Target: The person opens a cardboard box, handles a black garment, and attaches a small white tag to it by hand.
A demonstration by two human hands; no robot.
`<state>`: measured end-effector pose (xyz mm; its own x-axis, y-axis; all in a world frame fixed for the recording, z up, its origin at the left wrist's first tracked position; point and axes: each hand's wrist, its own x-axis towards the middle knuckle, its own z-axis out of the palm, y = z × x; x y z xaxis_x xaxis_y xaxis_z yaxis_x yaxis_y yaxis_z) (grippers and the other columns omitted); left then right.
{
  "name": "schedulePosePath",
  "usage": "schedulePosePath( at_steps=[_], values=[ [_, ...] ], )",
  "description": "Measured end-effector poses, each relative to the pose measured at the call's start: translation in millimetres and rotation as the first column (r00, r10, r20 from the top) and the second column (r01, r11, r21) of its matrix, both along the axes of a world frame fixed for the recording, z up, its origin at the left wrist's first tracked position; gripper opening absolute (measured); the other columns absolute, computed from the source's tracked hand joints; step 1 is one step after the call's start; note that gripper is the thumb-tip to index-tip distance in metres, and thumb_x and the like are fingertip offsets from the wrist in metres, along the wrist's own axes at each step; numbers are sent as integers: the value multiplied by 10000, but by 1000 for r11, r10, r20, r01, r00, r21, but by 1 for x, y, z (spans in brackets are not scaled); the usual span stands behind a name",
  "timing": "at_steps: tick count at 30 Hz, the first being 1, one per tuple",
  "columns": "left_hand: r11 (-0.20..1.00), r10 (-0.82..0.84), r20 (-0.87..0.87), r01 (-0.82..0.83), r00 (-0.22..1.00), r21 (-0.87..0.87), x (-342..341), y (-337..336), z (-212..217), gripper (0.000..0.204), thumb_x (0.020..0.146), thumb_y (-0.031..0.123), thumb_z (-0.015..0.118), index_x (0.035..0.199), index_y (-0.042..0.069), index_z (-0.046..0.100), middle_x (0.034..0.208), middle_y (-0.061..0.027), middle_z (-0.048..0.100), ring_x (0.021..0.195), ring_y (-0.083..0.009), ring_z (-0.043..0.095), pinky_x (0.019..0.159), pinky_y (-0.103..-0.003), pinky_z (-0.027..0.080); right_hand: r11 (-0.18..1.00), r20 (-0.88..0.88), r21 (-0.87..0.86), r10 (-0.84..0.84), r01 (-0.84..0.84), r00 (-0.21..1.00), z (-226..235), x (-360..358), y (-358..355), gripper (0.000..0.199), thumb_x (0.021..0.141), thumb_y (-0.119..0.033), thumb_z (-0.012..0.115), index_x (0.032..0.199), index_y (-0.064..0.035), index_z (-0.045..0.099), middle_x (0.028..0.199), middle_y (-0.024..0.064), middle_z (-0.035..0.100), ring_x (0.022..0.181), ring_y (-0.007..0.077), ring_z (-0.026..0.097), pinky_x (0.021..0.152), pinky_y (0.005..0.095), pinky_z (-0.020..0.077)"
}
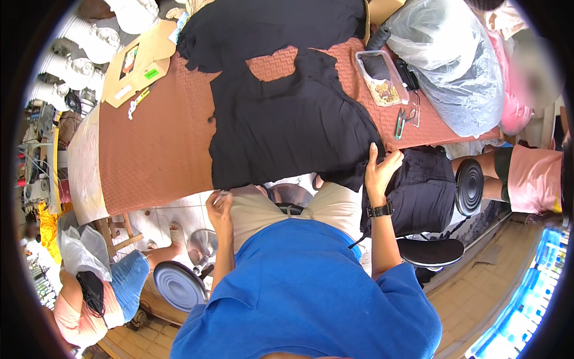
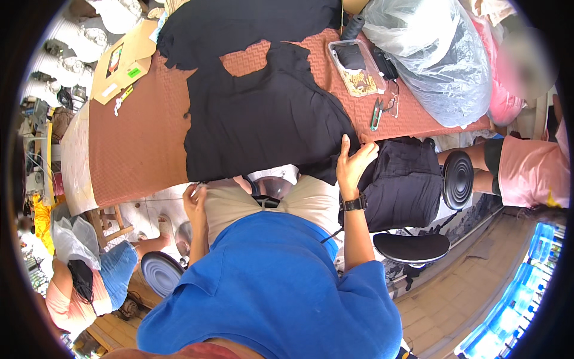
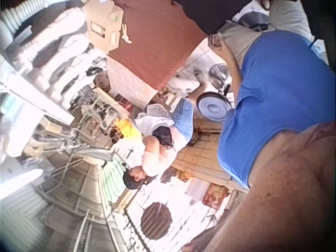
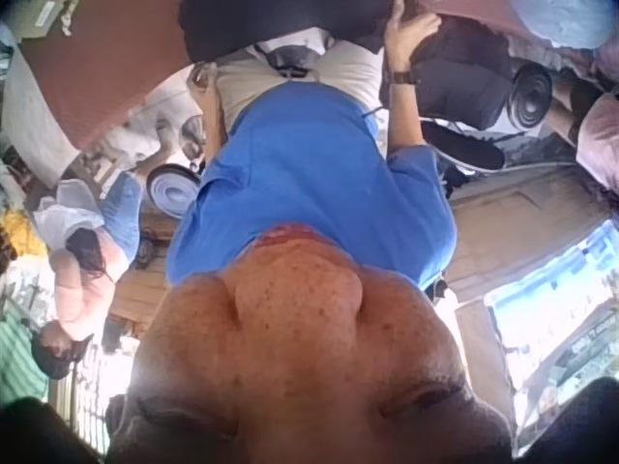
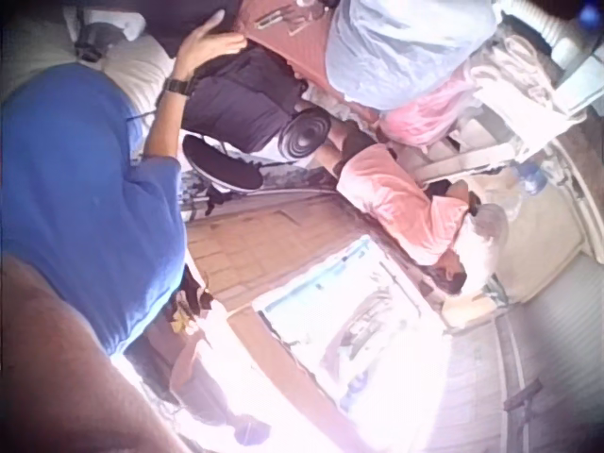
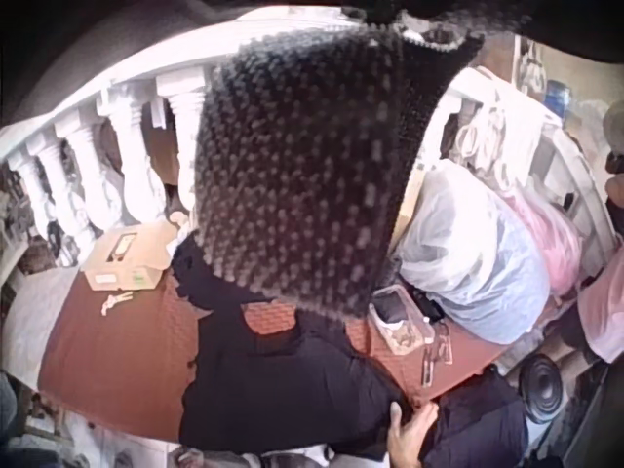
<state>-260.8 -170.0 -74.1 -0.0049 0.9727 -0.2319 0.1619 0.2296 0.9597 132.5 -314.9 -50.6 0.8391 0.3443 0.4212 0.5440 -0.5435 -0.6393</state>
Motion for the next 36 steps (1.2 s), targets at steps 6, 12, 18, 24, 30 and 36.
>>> schedulePosePath(
  at_steps=[6,12,18,24,30,36],
  values=[
    [968,-232,41,235,972,-85,12,32,-27,414,951,140,718,1277,-70,573,1201,-128,658,1114,-149,597,985,-273,452,995,-16,-92,25,-26,1000,-7,11,4,285,888,-221,781,1044,-23,649,1048,211,543,992,382,489,890,479,407],
    [976,-56,-131,81,990,200,-9,14,8,231,1063,177,551,1175,-14,617,1035,-49,621,938,-117,528,884,-270,437,997,-107,73,18,-10,994,26,0,-3,182,922,-147,743,918,-4,631,881,136,644,880,305,513,839,429,423],
    [948,61,-215,11,975,318,-32,20,55,266,1082,250,536,959,17,567,852,-9,545,792,-89,450,751,-251,412,954,-286,245,243,-175,927,14,-1,-17,236,974,-132,709,1044,16,540,911,151,638,761,146,538,709,300,472],
    [968,52,-438,62,898,242,-52,11,37,234,1027,213,623,1140,8,613,964,-46,592,818,-114,497,763,-272,432,994,-279,49,112,-102,954,17,-2,-35,272,906,-97,762,1046,21,561,908,148,608,756,235,574,715,369,482],
    [677,149,-425,222,893,702,10,101,89,190,986,83,652,1158,2,657,1132,-121,612,1050,-232,619,910,-347,503,930,239,-2,358,-368,903,67,26,60,155,927,-66,687,1025,23,606,961,216,583,908,419,561,822,503,455],
    [665,-120,-496,440,860,603,158,254,51,237,958,169,667,1125,5,704,1103,-197,651,1051,-371,653,914,-430,521,891,210,-270,425,-365,881,15,133,191,221,983,-166,574,1094,-10,685,1100,233,636,1052,437,583,922,538,469]
  ],
)
